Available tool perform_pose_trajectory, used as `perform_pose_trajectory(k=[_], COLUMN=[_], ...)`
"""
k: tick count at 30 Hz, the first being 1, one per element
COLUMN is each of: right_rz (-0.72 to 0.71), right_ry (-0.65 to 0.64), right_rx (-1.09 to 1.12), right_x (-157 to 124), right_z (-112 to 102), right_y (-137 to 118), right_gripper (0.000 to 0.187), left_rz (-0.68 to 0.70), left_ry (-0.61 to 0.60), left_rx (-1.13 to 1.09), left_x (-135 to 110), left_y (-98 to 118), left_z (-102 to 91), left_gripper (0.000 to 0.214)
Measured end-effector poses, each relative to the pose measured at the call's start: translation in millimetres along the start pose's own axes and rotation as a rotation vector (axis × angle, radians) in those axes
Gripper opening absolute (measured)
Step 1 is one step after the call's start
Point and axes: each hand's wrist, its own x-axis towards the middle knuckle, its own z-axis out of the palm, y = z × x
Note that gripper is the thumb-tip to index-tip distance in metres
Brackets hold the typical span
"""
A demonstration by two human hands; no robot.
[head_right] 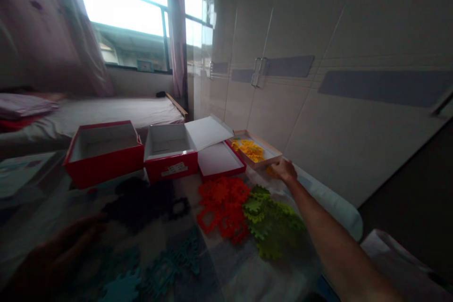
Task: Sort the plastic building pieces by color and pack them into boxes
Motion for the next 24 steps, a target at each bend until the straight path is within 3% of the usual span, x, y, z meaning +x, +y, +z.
perform_pose_trajectory(k=[6,14,19,21,24], right_rz=[-0.119,-0.142,-0.107,-0.125,-0.211], right_ry=[-0.082,-0.037,0.122,0.121,0.022], right_rx=[-0.119,-0.116,-0.101,-0.102,-0.096], right_x=[-24.7,-7.4,31.3,43.2,51.8], right_z=[18.5,-14.0,-22.5,-14.5,6.8], right_y=[18.2,19.6,-33.0,-62.1,-102.5], right_gripper=[0.04,0.04,0.057,0.053,0.036], left_rz=[-0.013,-0.022,-0.059,-0.056,-0.059], left_ry=[-0.013,-0.002,0.011,0.011,0.012], left_rx=[-0.001,0.018,0.015,0.013,0.003], left_x=[0.3,1.6,0.6,0.2,-0.3], left_y=[0.2,-4.4,-1.5,1.5,7.0], left_z=[-0.8,1.7,1.2,0.7,-0.5], left_gripper=[0.051,0.049,0.052,0.053,0.054])
